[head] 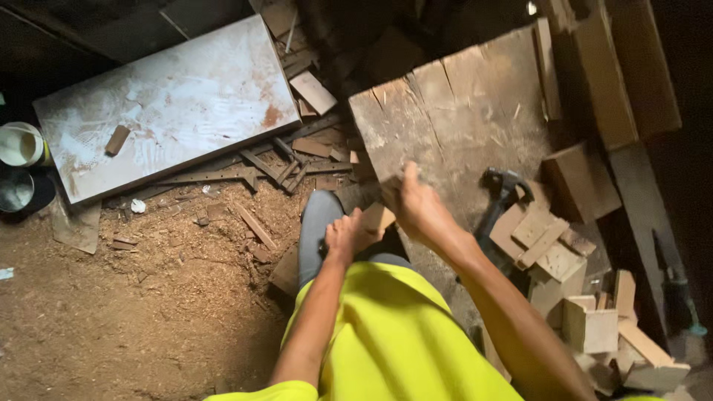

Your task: The person uses a hand saw to cut a small wooden block on a workbench, then uses a hammer to split the block along the cut. They inspect the pieces and continue shaping the wood with the saw and hammer.

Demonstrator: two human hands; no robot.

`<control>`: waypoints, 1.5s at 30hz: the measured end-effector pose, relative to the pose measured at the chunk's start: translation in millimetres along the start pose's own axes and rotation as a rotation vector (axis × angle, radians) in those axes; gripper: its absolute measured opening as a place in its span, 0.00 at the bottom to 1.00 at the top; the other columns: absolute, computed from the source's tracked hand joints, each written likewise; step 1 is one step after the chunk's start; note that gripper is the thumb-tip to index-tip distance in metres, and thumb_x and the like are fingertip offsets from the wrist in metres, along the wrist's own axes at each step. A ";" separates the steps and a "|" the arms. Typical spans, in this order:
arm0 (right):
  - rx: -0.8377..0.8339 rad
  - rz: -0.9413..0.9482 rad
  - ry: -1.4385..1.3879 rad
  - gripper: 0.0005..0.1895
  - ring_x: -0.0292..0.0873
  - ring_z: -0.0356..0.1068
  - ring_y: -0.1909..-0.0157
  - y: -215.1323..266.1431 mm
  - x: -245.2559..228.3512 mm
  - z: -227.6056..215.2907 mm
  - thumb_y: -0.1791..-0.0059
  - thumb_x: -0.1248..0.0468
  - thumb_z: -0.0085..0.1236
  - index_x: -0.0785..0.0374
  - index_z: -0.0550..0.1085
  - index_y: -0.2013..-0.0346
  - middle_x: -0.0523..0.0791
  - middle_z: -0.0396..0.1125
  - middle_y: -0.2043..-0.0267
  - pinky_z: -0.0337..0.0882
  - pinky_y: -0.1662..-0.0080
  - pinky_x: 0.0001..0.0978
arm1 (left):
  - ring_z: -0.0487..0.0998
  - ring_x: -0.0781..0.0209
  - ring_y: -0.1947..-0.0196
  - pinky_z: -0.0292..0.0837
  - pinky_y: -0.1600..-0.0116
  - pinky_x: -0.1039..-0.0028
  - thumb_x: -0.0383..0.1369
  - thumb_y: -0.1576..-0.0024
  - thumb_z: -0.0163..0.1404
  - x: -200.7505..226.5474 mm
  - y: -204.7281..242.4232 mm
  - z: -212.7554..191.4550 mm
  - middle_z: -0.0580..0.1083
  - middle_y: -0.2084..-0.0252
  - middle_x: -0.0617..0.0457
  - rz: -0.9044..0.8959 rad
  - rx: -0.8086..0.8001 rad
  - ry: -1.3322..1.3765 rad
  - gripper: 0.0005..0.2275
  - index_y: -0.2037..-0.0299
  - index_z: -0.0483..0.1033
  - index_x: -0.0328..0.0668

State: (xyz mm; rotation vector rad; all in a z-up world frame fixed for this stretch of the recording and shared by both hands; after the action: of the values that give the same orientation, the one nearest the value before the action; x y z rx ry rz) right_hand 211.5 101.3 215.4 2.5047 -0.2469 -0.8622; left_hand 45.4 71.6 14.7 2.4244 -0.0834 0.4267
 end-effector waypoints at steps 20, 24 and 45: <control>-0.168 0.445 -0.156 0.15 0.60 0.75 0.70 74.0 -10.5 -80.5 0.37 0.54 0.31 0.62 0.61 0.47 0.62 0.74 0.63 0.76 0.67 0.54 | 0.77 0.38 0.47 0.68 0.43 0.48 0.63 0.58 0.59 5.1 2.4 -3.1 0.78 0.51 0.39 -0.012 -0.028 -0.032 0.34 0.49 0.72 0.49; 0.006 0.003 -0.164 0.15 0.60 0.77 0.68 80.9 -46.5 -96.3 0.43 0.60 0.39 0.70 0.56 0.50 0.61 0.74 0.58 0.77 0.68 0.53 | 0.77 0.39 0.46 0.67 0.42 0.50 0.62 0.58 0.59 5.4 3.9 -11.1 0.78 0.50 0.39 -0.040 -0.078 -0.012 0.34 0.47 0.72 0.49; 0.026 -0.011 -0.025 0.25 0.70 0.72 0.64 11.3 -48.6 -3.6 0.48 0.57 0.52 0.68 0.54 0.47 0.68 0.72 0.64 0.70 0.63 0.60 | 0.78 0.39 0.48 0.69 0.44 0.49 0.62 0.58 0.60 -10.2 2.0 2.7 0.79 0.52 0.41 -0.032 0.002 -0.011 0.34 0.47 0.71 0.50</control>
State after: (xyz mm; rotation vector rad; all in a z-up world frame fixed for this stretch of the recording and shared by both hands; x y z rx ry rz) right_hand 175.4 108.1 249.3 2.5234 -0.2541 -0.9009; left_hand 36.1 67.8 10.6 2.4273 -0.0484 0.3988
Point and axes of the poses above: each hand's wrist, its own y-axis away from the middle knuckle, its own z-axis out of the palm, x = y × z, the point moved 8 cm from there along -y, towards the middle knuckle
